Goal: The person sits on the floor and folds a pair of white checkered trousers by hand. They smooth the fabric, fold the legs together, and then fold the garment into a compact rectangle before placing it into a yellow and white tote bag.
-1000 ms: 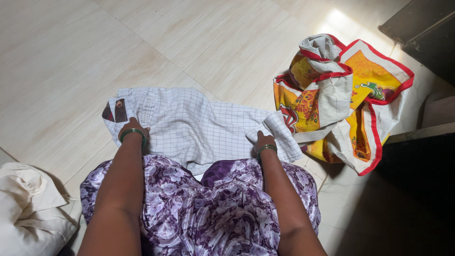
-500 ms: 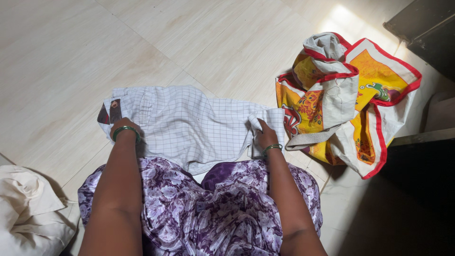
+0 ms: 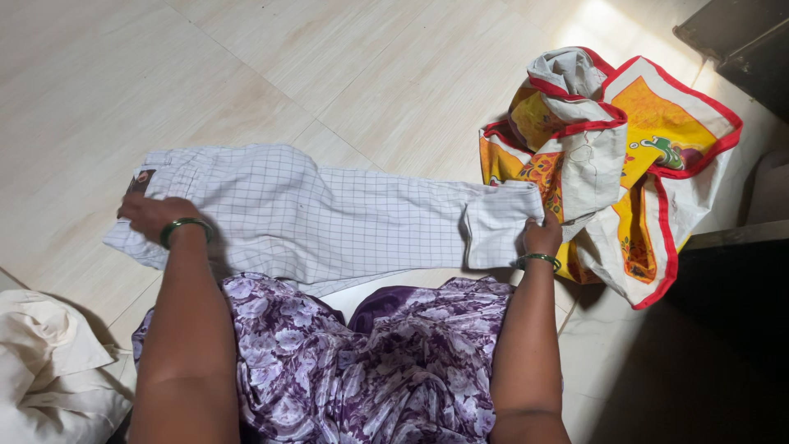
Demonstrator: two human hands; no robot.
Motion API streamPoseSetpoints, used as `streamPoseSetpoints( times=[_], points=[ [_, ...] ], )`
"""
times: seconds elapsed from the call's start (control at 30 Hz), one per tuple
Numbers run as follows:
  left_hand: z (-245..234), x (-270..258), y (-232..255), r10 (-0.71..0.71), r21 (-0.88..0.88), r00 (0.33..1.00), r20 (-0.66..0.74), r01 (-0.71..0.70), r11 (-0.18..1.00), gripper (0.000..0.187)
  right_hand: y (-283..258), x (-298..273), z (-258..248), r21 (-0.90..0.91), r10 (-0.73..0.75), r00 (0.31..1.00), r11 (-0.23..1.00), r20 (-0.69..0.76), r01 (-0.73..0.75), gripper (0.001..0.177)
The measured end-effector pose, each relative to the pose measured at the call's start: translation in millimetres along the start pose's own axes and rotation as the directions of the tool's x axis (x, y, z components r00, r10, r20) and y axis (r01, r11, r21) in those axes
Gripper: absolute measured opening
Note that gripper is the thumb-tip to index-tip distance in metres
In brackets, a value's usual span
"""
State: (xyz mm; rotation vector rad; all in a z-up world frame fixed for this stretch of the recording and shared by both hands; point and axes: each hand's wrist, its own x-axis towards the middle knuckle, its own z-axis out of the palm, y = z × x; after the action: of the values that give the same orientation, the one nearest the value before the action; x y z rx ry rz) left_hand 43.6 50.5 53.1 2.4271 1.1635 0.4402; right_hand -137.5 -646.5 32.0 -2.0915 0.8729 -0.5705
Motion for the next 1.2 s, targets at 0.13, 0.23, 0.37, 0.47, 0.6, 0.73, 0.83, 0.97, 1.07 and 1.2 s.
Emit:
streamPoseSetpoints(
  times=[0.13,0.23,0.37,0.47,0.6,0.73,0.83,0.97,1.07,1.2],
  points=[
    [-13,-53,35,0.565,-0.158,0.778,0.275,-0.543,0.825,0.050,-4,-3,21,-0.247,-0.069,0.994,0.965,0.084,0.088,0.040],
    [-12,-89,54,0.678,-0.137,0.461,0.573,-0.761,0.634,0.070,-15,-17,49,-0.318,0.095,0.960,0.948,0.263,-0.006,0.048],
    [9,-111,59,0.275,0.172,0.354,0.894,-0.838,0.518,0.087,-36,-42,85,-0.431,0.214,0.783,0.899,0.584,0.075,0.069],
    [31,-103,51,0.191,0.224,0.378,0.906,-0.811,0.541,0.090,-42,-56,99,-0.452,0.147,0.739,0.862,0.657,0.230,0.065],
    [43,-96,42,0.155,0.298,0.449,0.880,-0.776,0.556,0.092,-35,-50,102,-0.368,0.083,0.792,0.911,0.605,0.186,0.052],
    [39,-85,34,0.142,0.384,0.572,0.808,-0.694,0.609,0.095,-32,-29,79,-0.093,-0.030,0.876,0.992,0.481,0.085,0.035],
    [32,-72,28,0.087,0.456,0.662,0.744,-0.599,0.658,0.097,-26,-10,53,0.257,0.078,0.939,0.951,0.336,-0.171,0.027],
    [27,-74,33,0.096,0.505,0.721,0.686,-0.567,0.651,0.104,-9,7,24,0.469,0.122,0.954,0.849,0.274,-0.243,0.025],
    [29,-97,47,0.276,0.326,0.590,0.758,-0.711,0.624,0.100,-10,3,29,0.141,0.052,0.962,0.986,0.267,-0.092,0.021],
    [29,-160,49,0.332,-0.112,-0.077,0.940,-0.990,0.085,0.062,-36,-13,50,0.144,-0.068,0.909,0.990,0.411,0.009,0.025]
  ],
)
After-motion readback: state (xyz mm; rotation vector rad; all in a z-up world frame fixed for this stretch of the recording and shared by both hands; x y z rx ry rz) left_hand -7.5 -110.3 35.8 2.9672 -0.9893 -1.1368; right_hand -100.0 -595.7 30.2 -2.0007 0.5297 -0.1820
